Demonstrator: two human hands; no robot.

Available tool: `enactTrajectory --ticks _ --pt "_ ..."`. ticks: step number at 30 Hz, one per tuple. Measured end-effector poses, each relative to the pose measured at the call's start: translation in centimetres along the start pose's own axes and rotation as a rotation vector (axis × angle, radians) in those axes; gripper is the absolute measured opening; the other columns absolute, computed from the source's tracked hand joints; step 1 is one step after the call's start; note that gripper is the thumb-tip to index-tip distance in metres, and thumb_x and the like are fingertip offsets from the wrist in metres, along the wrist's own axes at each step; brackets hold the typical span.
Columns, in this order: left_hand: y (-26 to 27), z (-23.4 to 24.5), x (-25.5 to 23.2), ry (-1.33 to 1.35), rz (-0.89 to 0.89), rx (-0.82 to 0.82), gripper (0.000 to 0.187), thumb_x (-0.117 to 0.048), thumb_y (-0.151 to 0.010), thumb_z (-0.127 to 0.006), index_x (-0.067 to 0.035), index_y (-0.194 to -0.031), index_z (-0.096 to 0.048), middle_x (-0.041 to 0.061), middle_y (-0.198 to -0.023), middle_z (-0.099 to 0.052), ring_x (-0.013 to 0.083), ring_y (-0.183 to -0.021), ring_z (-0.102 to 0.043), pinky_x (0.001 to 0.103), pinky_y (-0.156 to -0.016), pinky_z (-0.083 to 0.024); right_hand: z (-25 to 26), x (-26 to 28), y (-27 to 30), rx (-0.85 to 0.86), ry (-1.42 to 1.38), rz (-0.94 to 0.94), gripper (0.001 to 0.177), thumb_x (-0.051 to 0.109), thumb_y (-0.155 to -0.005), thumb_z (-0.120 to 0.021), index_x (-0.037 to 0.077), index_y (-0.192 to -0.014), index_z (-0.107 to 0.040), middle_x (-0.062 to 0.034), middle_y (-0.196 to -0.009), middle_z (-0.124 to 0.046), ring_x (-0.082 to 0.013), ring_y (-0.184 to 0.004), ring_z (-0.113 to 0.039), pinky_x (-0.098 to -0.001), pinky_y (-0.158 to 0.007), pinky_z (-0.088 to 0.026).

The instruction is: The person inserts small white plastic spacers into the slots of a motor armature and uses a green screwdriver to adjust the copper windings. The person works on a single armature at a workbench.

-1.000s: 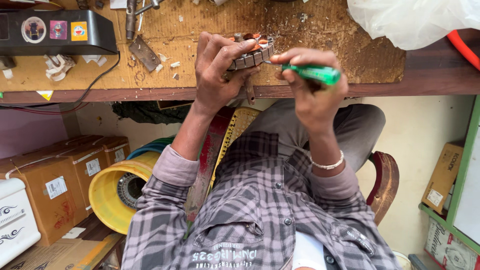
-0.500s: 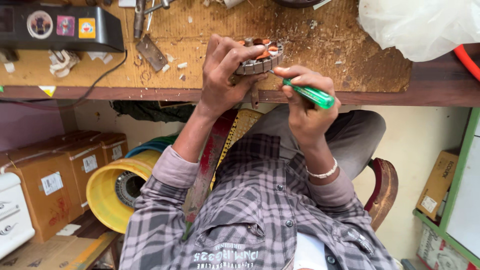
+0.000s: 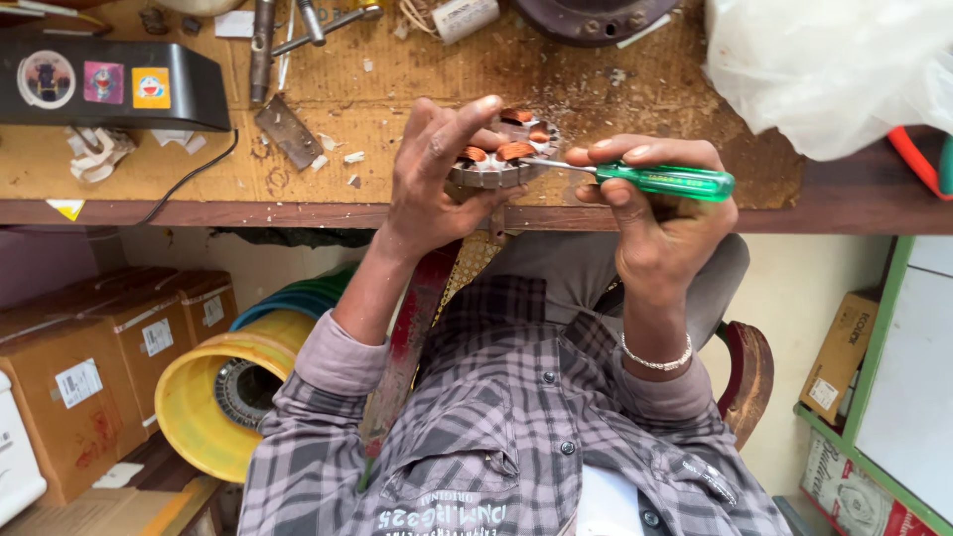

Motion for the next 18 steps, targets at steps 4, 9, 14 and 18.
enactTrajectory --ticks 4,9,14,18 --pt "-0.4 0.1 -0.2 0.024 0.028 0.014 0.082 -0.02 -0.084 -0.094 -0.015 -0.151 -0.047 -0.005 -0.114 -0.074 0.0172 -0.103 -0.06 0.035 -0.094 -0.047 -0.5 -0.5 0.0 0.025 0.042 -0.021 0.023 0.006 -0.109 -0.073 -0.002 -0.12 -0.055 -0.0246 -0.118 -0.07 -0.0304 -0.111 -0.075 -0.0349 -0.086 -0.068" --pt "-1.1 0.3 -0.9 -0.062 0.083 0.051 0.062 -0.009 -0.076 -0.091 -0.022 -0.133 -0.069 -0.003 -0.106 -0.068 0.0213 -0.098 -0.056 0.033 -0.087 -0.048 -1.0 -0.2 1.0 0.021 0.191 0.119 0.022 0.007 -0.108 -0.071 0.0 -0.121 -0.055 -0.0247 -0.118 -0.071 -0.0294 -0.111 -0.076 -0.0345 -0.087 -0.069" --pt "-1.5 0.2 -1.0 -0.028 0.064 0.077 0.056 -0.01 -0.075 -0.092 -0.019 -0.126 -0.072 -0.003 -0.106 -0.066 0.0228 -0.097 -0.054 0.037 -0.09 -0.047 -1.4 0.0 0.6 0.042 0.259 0.097 0.022 0.006 -0.107 -0.074 0.0 -0.12 -0.057 -0.0238 -0.116 -0.073 -0.0275 -0.109 -0.076 -0.0315 -0.087 -0.068" --pt "-1.3 0.0 -0.3 0.005 0.089 0.074 0.053 -0.01 -0.075 -0.092 -0.02 -0.124 -0.075 -0.005 -0.102 -0.066 0.0207 -0.095 -0.053 0.035 -0.088 -0.047 -2.1 0.9 -0.9 0.137 0.392 0.09 0.02 0.001 -0.105 -0.076 -0.001 -0.116 -0.059 -0.0209 -0.115 -0.075 -0.0242 -0.107 -0.077 -0.0297 -0.09 -0.066"
Point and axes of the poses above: each hand's wrist, its own y-axis away from the middle knuckle, its own z-axis out of the back of the hand, x = y × z, the point moved 10 cm from there along -y, towards the middle knuckle
